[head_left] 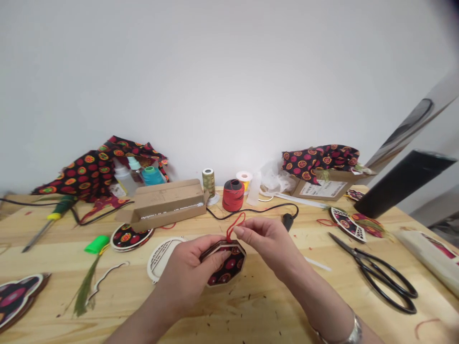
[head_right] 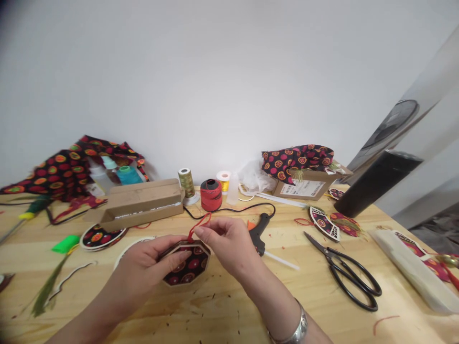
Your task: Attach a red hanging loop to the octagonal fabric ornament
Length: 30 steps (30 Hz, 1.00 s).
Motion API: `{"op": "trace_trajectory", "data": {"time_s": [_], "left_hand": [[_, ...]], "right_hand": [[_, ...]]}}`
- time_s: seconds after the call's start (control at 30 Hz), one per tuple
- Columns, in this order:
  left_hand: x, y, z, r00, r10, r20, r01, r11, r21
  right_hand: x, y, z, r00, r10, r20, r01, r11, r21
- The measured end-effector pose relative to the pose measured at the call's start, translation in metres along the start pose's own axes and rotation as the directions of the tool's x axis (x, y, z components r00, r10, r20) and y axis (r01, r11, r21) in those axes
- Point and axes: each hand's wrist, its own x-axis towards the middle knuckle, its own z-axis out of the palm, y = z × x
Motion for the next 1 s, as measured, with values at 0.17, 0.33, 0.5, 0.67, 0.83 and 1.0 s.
{"op": "trace_trajectory", "data": {"time_s": [0.17, 0.33, 0.5, 0.67, 0.83, 1.0], "left_hand": [[-0.0026, 0.0012, 0.002, 0.999, 0.025, 0.021, -0.026, 0.998, 0.055], [-0.002, 0.0022, 0.0044, 0.997, 0.05, 0.058, -0.053, 0.998, 0.047], [-0.0011, 0.0003, 0.0047, 0.998, 0.045, 0.042, -0.047, 0.999, 0.027], [-0.002, 0.0022, 0.0031, 0.998, 0.052, 0.023, -0.053, 0.997, 0.05], [-0.0034, 0.0049, 0.003, 0.999, 0.032, 0.028, -0.033, 0.998, 0.049], [-0.0022, 0.0013, 0.0031, 0.998, 0.056, 0.04, -0.058, 0.996, 0.065]], "right_hand": [[-0.0003, 0.0032, 0.0077, 0.996, 0.089, 0.006, -0.089, 0.984, 0.153], [-0.0009, 0.0052, 0.0114, 0.996, 0.092, -0.012, -0.088, 0.975, 0.205], [0.0002, 0.004, 0.01, 0.994, 0.102, -0.033, -0.092, 0.971, 0.219], [0.0001, 0.0018, 0.0084, 0.994, 0.103, -0.029, -0.094, 0.971, 0.222], [-0.001, -0.0011, 0.0084, 0.994, 0.102, -0.029, -0.095, 0.975, 0.202], [-0.0023, -0.0035, 0.007, 0.997, 0.082, 0.009, -0.082, 0.978, 0.194]]}}
